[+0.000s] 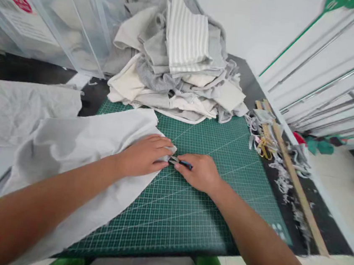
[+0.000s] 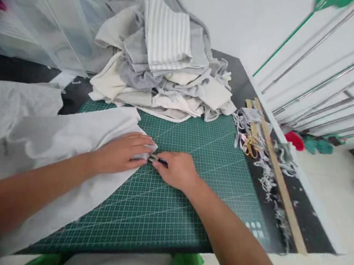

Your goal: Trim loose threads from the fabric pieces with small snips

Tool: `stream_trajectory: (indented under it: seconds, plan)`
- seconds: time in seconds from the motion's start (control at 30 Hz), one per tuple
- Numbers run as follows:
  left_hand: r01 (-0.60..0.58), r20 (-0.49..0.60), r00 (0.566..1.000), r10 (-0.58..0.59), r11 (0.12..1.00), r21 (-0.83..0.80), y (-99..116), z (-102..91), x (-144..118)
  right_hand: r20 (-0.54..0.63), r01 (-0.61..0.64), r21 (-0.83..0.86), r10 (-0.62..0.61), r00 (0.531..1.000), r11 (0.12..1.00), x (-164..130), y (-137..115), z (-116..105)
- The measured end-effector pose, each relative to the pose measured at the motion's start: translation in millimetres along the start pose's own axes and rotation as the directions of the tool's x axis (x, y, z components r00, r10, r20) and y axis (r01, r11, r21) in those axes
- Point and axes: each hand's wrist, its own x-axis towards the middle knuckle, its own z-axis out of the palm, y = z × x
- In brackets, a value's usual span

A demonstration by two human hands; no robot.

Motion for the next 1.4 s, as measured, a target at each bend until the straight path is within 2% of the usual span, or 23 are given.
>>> stream_trajectory:
  seconds: [0.6,1.4]
  plan:
    - [0.008,-0.003,1.0,-0.008,1.0,0.002,0.5,0.1,2.2,0.024,0.031,-0.189,-0.027,0.999,0.981,-2.8,-7.7,-0.1]
    - [0.003,-0.011,1.0,-0.003,1.0,-0.017,-1.9,1.0,0.7,-0.017,0.052,-0.029,-0.053,0.998,0.998,-3.1,-0.3,0.3]
